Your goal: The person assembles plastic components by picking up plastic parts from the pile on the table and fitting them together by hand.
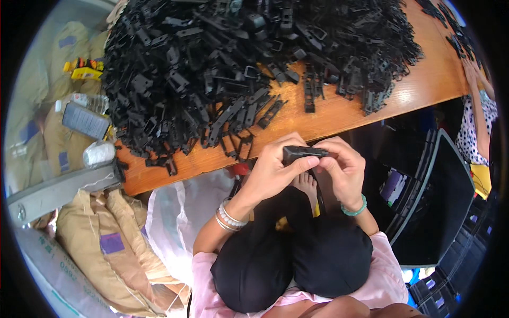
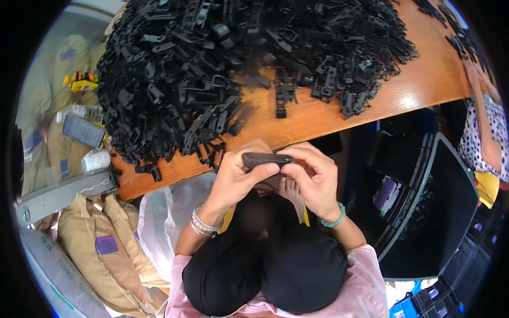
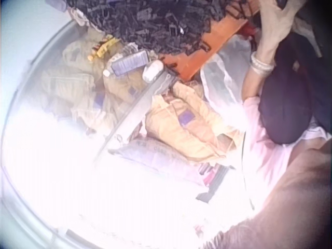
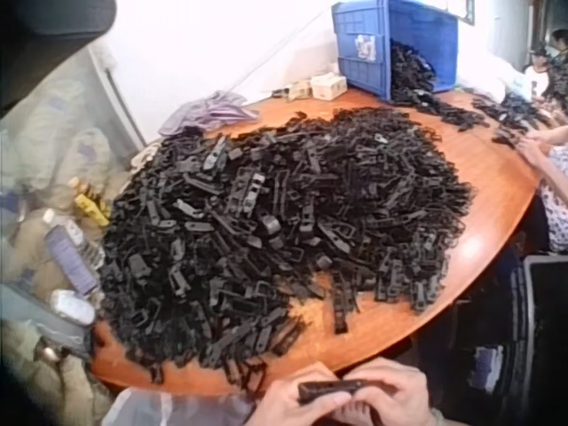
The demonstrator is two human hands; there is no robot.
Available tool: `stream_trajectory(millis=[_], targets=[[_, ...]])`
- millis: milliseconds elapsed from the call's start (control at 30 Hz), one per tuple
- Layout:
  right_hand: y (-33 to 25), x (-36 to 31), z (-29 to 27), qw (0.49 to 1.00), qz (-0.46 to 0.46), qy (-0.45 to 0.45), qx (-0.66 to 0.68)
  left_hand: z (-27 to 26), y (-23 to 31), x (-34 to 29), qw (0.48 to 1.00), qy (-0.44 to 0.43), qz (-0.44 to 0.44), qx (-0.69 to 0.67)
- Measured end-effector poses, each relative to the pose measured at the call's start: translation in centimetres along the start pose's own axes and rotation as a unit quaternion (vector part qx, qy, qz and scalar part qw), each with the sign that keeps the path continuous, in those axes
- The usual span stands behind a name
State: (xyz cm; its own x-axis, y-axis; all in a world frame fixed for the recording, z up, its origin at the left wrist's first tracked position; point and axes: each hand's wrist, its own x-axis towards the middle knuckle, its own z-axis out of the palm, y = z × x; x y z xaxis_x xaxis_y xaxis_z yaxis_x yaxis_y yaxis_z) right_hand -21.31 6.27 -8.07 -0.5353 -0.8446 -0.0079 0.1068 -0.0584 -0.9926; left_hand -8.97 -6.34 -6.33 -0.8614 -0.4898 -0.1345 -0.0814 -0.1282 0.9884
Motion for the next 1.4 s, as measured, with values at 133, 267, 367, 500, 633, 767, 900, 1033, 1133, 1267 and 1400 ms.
stream_trajectory(millis=[133, 267, 367, 500, 633, 767, 900, 1033, 1133, 1267, 1400], targets=[[1.2, 0.5, -1.1, 0.998, 0.037, -0.01, 0.041, -0.9, 1.0, -1.2, 0.932, 0.139, 0.156, 0.295], [0.7, 1.0, -1.1, 0.993, 0.04, -0.107, 0.005, -4.6, 0.4, -0.9, 0.737, 0.343, 0.164, 0.559], [0.9, 1.5, -0.1, 0.987, -0.006, -0.16, -0.025, -5.4, 0.0, -0.6, 0.741, 0.355, 0.1, 0.561], [0.9, 1.7, 1.2, 0.977, -0.033, -0.202, -0.06, -4.9, -0.7, 0.8, 0.73, 0.377, 0.158, 0.548], [1.8, 1.9, 1.1, 0.993, -0.056, -0.059, -0.083, -5.7, 0.0, 2.8, 0.693, 0.248, 0.33, 0.591], [1.6, 2.6, 0.5, 0.993, -0.05, 0.004, -0.108, -5.5, 1.9, 6.3, 0.646, 0.12, 0.34, 0.673], [1.4, 3.7, 0.3, 0.967, -0.136, 0.021, -0.214, -6.4, 2.3, 8.8, 0.619, 0.049, 0.302, 0.723], [1.6, 4.9, 0.1, 0.96, -0.142, 0.011, -0.242, -7.0, 3.6, 11.6, 0.561, 0.061, 0.323, 0.76], [2.7, 5.4, -0.5, 0.967, -0.131, 0.015, -0.217, -8.7, 4.8, 12.4, 0.555, 0.115, 0.345, 0.748], [3.0, 5.6, -0.5, 0.974, -0.12, 0.021, -0.19, -11.1, 5.9, 12.4, 0.548, 0.166, 0.337, 0.748], [2.6, 5.5, -0.6, 0.974, -0.116, 0.016, -0.195, -11.5, 6.2, 11.7, 0.58, 0.172, 0.346, 0.717]])
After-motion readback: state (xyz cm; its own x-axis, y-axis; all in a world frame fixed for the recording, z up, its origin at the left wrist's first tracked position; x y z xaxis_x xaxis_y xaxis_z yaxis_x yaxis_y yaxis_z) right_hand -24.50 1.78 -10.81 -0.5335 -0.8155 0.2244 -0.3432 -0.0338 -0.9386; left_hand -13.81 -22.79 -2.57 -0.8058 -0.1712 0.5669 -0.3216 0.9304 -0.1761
